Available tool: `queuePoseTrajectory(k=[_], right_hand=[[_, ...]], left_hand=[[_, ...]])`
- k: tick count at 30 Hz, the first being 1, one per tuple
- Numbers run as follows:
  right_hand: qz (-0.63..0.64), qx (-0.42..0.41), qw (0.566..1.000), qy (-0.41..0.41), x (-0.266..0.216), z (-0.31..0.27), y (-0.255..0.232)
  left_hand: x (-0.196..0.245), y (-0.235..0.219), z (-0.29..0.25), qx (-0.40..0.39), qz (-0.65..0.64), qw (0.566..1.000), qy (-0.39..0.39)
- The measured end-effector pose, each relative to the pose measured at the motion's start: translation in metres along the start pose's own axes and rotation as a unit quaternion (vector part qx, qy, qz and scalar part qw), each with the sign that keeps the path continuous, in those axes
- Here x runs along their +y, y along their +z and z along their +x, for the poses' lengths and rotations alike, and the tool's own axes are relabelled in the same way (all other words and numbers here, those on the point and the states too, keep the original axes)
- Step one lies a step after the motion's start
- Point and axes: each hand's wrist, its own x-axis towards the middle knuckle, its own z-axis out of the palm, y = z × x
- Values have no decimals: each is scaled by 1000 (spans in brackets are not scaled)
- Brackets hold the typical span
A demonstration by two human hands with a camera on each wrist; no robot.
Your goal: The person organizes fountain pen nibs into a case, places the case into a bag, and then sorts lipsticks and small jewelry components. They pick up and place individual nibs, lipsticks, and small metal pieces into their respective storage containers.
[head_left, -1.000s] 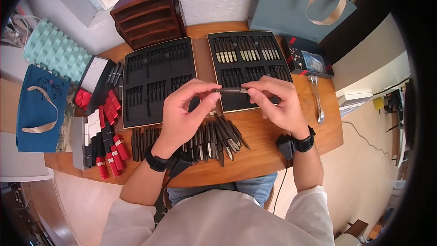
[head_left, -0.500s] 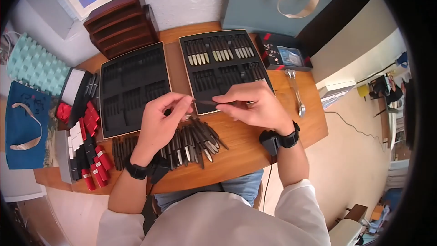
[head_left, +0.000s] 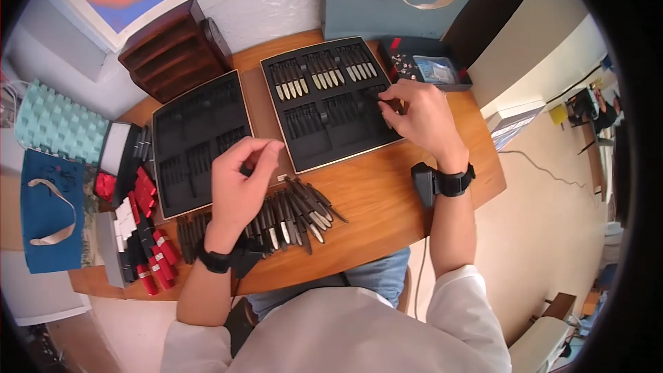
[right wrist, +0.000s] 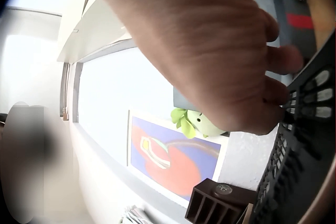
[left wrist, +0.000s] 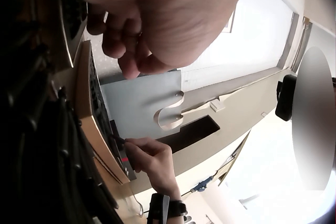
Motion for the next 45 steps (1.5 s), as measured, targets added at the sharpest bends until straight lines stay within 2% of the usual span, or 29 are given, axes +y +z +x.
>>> queuePoseTrajectory(k=[1, 3, 4, 5, 7, 8, 9, 11, 13, 15, 17, 19, 22, 24, 25, 27, 31, 33, 36, 40, 41, 42, 43, 45], right_hand=[[8, 7, 1000, 5, -2, 0, 3], [-8, -52, 999, 13, -3, 0, 3], [-9, -51, 999, 13, -3, -1, 3], [-16, -64, 998, 11, -3, -2, 4], [-20, -77, 997, 7, -4, -3, 2], [-26, -82, 996, 10, -5, -4, 0], [-32, -86, 996, 15, -6, -4, -1], [-29, -88, 996, 15, -6, -5, -3], [-30, -92, 995, 17, -3, -8, -4], [-27, -71, 997, -17, 5, -11, 0], [-35, -78, 996, -16, 2, -11, -4], [-41, -88, 995, -13, 6, -14, -5], [-15, -76, 997, -31, 13, -13, -4], [12, -80, 996, 23, 8, -8, -11], [11, -81, 996, 23, 5, -7, -14], [46, -117, 991, 50, 2, -5, -20], [50, -163, 984, 52, 18, -5, -11], [153, -184, 964, 114, 23, -2, -9], [129, -207, 957, 158, 15, 2, -14], [126, -244, 948, 159, 17, 8, -19], [129, -224, 961, 97, 24, 3, -16], [135, -203, 969, 33, 29, 1, -11], [139, -208, 968, 23, 21, 3, -12], [235, -192, 949, 81, -2, 2, -22]], left_hand=[[6, 4, 2, -7, 14, 1000, 1], [22, 13, 10, -52, 92, 991, 82], [42, 15, 16, -114, 148, 981, 60], [43, 22, 22, -113, 146, 981, 61], [47, 36, 37, -162, 265, 928, 205], [47, 43, 45, -213, 275, 919, 184], [43, 53, 55, -215, 279, 917, 186], [28, 78, 74, -201, 286, 883, 313], [20, 95, 85, -225, 304, 870, 316], [19, 107, 91, -279, 380, 835, 283], [24, 115, 89, -276, 401, 832, 268], [24, 114, 88, -250, 424, 820, 291], [21, 113, 85, -240, 425, 817, 308], [18, 113, 85, -235, 426, 814, 317], [19, 114, 85, -236, 423, 816, 314], [20, 115, 86, -236, 419, 819, 313], [18, 116, 89, -239, 417, 820, 312], [14, 116, 89, -231, 413, 822, 318], [16, 114, 90, -233, 403, 826, 318], [17, 111, 97, -257, 366, 847, 287], [14, 109, 97, -264, 344, 858, 277], [11, 108, 97, -232, 318, 870, 297], [14, 101, 97, -225, 324, 872, 290], [27, 86, 92, -195, 271, 901, 277]])
